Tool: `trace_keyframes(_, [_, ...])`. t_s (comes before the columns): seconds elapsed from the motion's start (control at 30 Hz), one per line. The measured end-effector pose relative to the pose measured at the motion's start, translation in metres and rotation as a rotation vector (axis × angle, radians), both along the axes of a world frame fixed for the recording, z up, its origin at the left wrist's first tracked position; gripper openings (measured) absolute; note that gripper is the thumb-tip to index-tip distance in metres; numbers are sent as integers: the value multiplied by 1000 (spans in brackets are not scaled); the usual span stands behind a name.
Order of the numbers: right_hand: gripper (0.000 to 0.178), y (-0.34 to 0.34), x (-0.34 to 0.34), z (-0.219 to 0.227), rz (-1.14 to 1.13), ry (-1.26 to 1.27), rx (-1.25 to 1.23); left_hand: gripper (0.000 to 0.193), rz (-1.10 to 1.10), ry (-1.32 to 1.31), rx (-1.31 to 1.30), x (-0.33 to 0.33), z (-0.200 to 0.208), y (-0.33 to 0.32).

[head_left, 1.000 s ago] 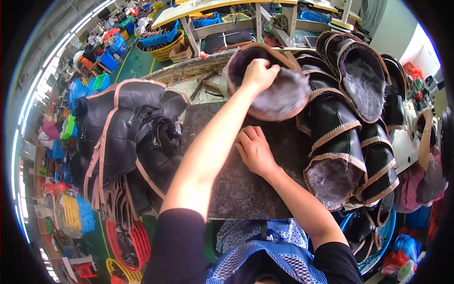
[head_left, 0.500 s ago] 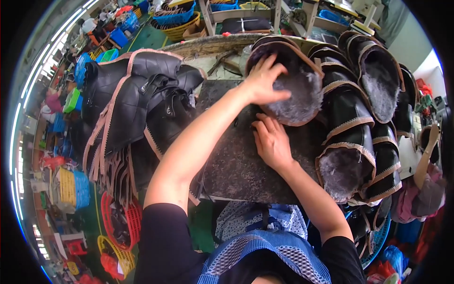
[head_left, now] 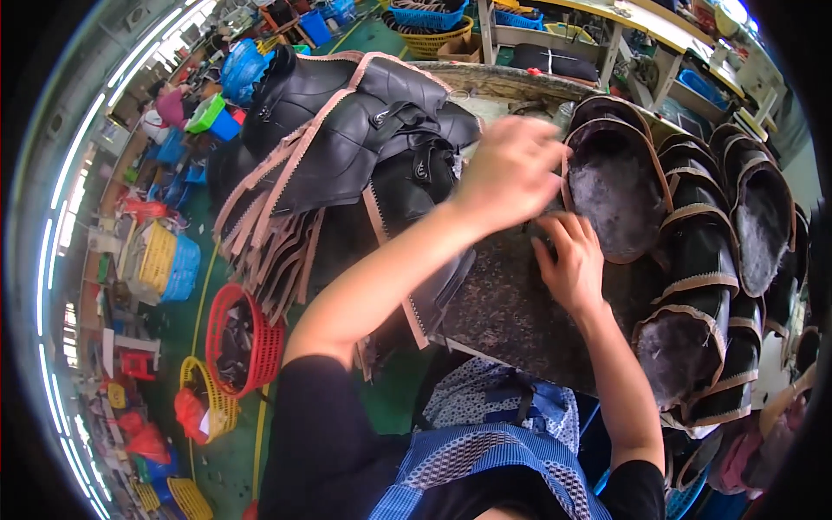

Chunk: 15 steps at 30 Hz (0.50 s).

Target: Assembling shoe upper parts by manually attaching linings and fasteners.

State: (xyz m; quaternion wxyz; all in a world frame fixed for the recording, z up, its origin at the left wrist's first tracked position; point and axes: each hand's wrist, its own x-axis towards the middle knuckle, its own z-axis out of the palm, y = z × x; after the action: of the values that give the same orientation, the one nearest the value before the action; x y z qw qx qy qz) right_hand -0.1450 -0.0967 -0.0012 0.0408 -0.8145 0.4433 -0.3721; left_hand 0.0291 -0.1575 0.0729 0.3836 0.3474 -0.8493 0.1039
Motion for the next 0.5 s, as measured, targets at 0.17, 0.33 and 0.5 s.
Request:
trace_keyframes(0.17, [19,-48,25,-23,-58,167,82,67,901,-81,-179,177,11,41])
trace_keyframes(0.33, [12,-58,26,-25,-35,161,228,80,817,14,330,242,21,60])
trace_keyframes(0.5, [11,-62,8,-22,23,-3,167,33,377,734,924,210,67,63])
